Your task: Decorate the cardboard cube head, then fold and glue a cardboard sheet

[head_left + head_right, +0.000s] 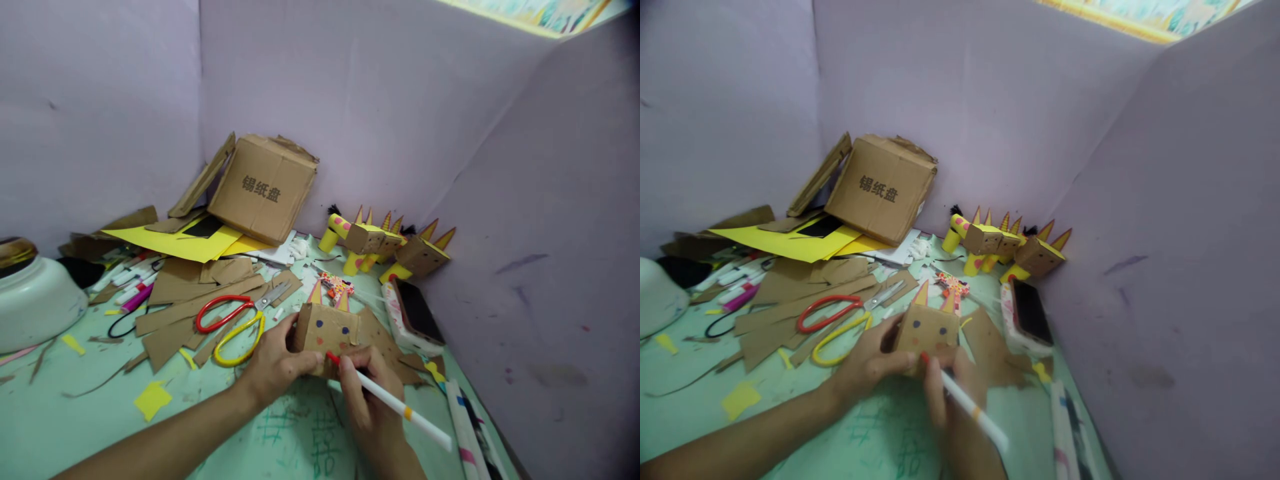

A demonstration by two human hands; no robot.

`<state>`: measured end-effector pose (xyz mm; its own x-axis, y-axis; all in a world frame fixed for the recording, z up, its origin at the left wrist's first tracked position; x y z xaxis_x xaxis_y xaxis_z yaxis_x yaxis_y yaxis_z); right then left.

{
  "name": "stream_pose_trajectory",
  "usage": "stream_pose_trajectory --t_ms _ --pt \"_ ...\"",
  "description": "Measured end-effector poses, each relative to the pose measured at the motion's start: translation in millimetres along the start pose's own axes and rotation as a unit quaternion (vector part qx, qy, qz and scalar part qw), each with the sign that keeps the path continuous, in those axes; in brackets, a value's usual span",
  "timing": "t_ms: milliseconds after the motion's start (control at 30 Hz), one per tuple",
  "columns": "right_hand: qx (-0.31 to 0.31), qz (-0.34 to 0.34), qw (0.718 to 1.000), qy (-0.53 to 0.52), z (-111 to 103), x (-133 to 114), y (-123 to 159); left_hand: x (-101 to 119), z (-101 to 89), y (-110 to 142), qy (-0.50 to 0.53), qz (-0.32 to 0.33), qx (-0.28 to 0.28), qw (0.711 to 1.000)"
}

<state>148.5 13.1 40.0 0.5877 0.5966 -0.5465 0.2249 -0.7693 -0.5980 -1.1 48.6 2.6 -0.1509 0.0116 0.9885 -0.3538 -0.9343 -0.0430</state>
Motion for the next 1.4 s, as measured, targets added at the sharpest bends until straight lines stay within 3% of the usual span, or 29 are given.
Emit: stream_pose_trajectory --t_ms 567,1400 --pt "-0.025 0.002 1.000 0.003 1.9 3.6 1.0 2.9 1.7 -0.9 0.013 0.006 -0.008 1.000" --pt "0.003 0.025 0.999 0.039 -3.4 4.1 -1.6 0.2 0.9 -1.8 -0.003 -0.001 -0.008 1.000"
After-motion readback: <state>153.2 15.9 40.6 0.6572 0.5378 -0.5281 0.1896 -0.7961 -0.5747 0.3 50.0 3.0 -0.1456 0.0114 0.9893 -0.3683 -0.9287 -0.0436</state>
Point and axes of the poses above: each hand's wrist, its own y-axis away from the middle knuckle, its own z-axis out of the palm, x = y × z, the point moved 5 cm from there along -y, towards the middle knuckle, and after that the axes turned 11 degrees about -x, right-handed, at the moved point
